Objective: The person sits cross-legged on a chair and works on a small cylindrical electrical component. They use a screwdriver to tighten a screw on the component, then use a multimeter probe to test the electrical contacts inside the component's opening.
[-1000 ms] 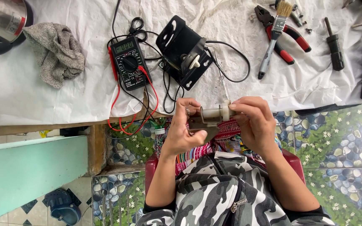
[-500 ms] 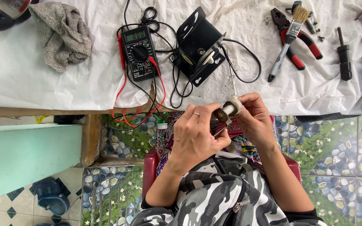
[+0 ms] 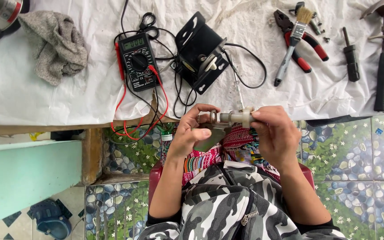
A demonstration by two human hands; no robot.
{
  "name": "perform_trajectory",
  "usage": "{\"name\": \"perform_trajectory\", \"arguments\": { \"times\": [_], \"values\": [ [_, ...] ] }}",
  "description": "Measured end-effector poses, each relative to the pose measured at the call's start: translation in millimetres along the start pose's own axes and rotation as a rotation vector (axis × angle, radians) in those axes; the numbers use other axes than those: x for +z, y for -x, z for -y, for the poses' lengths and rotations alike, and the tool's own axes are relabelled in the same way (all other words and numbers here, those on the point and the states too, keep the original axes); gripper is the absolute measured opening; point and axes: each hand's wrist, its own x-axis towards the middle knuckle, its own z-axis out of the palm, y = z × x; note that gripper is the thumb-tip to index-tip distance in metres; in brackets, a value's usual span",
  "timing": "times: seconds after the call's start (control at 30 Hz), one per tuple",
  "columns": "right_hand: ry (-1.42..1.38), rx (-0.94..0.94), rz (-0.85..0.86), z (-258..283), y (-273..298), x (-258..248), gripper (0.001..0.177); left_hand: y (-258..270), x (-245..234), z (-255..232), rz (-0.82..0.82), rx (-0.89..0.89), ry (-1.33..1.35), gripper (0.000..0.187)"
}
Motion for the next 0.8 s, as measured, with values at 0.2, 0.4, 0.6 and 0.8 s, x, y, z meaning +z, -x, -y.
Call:
{"name": "perform_trajectory", "arguments": {
  "times": [0.2, 0.4, 0.6, 0.8],
  "values": [
    [0.136, -0.14, -0.029, 26, -6, -2, 0.012, -6, -8, 18, 0.115, -0.039, 0.337, 0.066],
    [0.056, -0.136, -0.022, 34, -12, -2, 0.014, -11, -25, 44, 0.183, -0.036, 0.461, 0.07],
    [0.076, -0.162, -0.052, 30, -4, -1, 0.015, -14, -32, 58, 0.2, -0.029, 0.46, 0.075],
    [0.083, -0.14, -0.035, 27, -10, 0, 0.012, -12, -13, 25, 0.193, 0.032, 0.263, 0.068]
  ]
}}
